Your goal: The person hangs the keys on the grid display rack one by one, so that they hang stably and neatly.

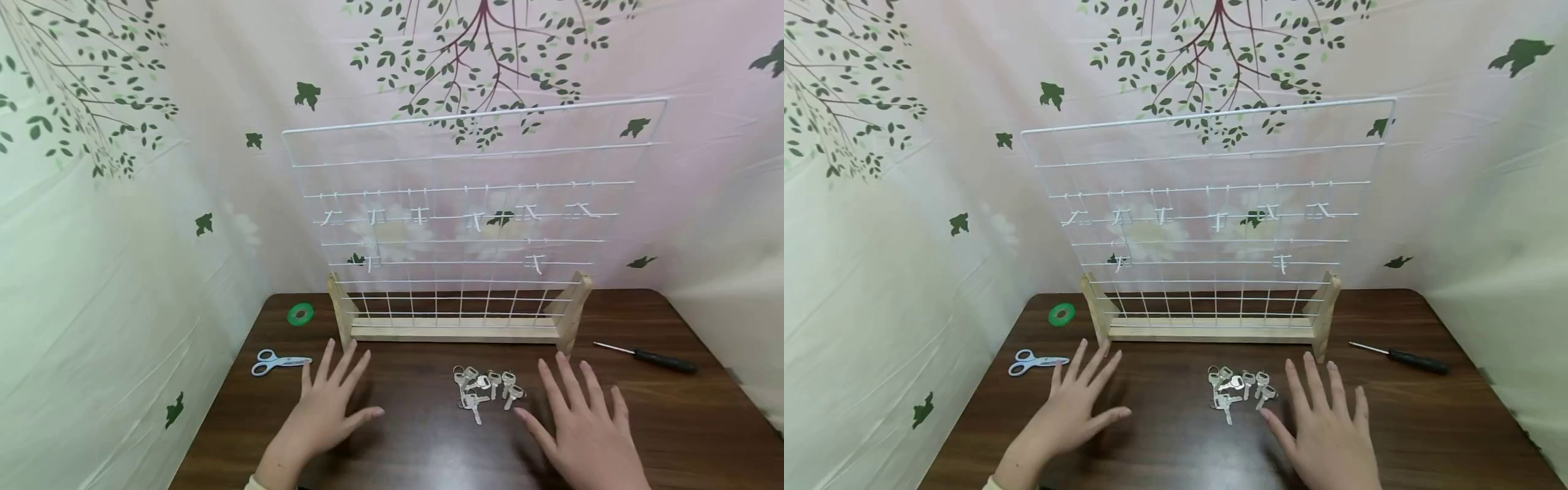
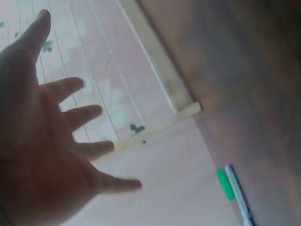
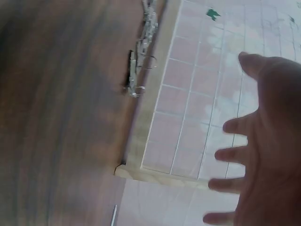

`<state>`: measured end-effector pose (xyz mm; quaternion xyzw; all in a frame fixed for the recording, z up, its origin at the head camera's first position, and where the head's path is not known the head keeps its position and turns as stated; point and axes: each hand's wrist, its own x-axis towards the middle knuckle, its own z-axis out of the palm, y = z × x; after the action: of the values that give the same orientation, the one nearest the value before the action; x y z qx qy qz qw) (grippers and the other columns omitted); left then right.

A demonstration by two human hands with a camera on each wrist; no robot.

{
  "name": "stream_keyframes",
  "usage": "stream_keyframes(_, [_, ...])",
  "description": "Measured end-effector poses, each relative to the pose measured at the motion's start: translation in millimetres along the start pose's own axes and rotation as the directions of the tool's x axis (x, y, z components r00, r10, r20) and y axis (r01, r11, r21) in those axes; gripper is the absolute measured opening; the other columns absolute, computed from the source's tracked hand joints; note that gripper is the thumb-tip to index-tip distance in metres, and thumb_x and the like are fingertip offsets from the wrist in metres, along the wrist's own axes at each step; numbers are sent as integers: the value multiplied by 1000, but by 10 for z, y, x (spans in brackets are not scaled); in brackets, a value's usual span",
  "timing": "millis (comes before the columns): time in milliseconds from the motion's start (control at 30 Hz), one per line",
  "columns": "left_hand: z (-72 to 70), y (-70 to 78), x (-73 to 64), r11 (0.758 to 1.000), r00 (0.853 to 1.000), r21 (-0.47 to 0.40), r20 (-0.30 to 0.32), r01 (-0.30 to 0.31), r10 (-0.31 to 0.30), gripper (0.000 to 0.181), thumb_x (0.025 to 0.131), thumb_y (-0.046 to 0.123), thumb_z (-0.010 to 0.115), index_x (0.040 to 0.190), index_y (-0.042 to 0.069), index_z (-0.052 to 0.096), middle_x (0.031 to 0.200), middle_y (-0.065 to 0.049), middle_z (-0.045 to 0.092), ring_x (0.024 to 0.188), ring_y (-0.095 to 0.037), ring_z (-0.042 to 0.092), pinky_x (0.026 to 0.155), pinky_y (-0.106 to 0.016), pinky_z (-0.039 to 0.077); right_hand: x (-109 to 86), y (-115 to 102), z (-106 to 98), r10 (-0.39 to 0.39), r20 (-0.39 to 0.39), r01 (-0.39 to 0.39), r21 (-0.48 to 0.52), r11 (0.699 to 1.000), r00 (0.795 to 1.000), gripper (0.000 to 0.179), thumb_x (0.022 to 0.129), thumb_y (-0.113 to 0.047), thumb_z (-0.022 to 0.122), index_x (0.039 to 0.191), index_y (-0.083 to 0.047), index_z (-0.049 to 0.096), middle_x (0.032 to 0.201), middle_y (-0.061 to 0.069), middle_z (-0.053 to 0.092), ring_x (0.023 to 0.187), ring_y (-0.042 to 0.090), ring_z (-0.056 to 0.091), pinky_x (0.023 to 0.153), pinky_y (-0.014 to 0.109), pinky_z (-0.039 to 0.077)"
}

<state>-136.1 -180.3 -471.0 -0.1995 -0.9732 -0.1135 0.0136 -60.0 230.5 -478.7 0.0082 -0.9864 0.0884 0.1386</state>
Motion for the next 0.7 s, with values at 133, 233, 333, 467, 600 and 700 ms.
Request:
stream_keyframes(133, [-144,-142,206,997,985,-33,-158,-74,68,95,96,60,71,172,24,26,179,-14,24,166,-49,13,126,-78,23,75,-13,-69,-50,-28,52,73,996,998,87,100,-58,69,168,-17,35,168,20,44,146,50,44,104,81,40])
stream_keyframes(233, [-287,-267,417,988,965,-136,-259,-67,30,94,99,49,75,172,18,24,179,-19,22,163,-51,20,126,-73,30,193,-13,-82,-93,-79,104,147,984,993,84,99,-41,77,166,-10,37,162,23,50,136,51,56,99,77,49])
stream_keyframes(333, [-391,-403,611,948,957,-319,-273,9,-101,92,105,46,68,174,21,13,181,-17,13,159,-50,31,125,-71,35,317,-4,-37,-130,-140,158,219,963,982,79,93,-25,85,158,-1,47,148,27,62,124,51,66,97,70,55])
stream_keyframes(467, [-429,-562,840,846,939,-529,-254,67,-233,84,110,49,56,174,27,6,181,-16,15,157,-47,38,124,-67,40,430,42,81,-119,-54,130,300,945,991,66,93,-18,84,148,4,56,133,26,71,115,45,72,93,64,59])
stream_keyframes(600, [-406,-637,1012,763,928,-646,-265,30,-261,74,112,49,52,173,30,15,178,-12,28,160,-40,38,125,-67,39,492,116,226,-66,141,14,346,938,988,62,94,-20,82,145,5,58,134,27,70,122,48,68,100,66,56])
stream_keyframes(700, [-369,-630,1078,731,922,-682,-266,27,-283,66,112,49,51,171,32,26,176,-7,34,158,-37,42,126,-66,38,514,170,333,-30,243,-59,349,935,970,59,92,-21,84,139,6,62,123,26,72,115,47,68,97,64,56])
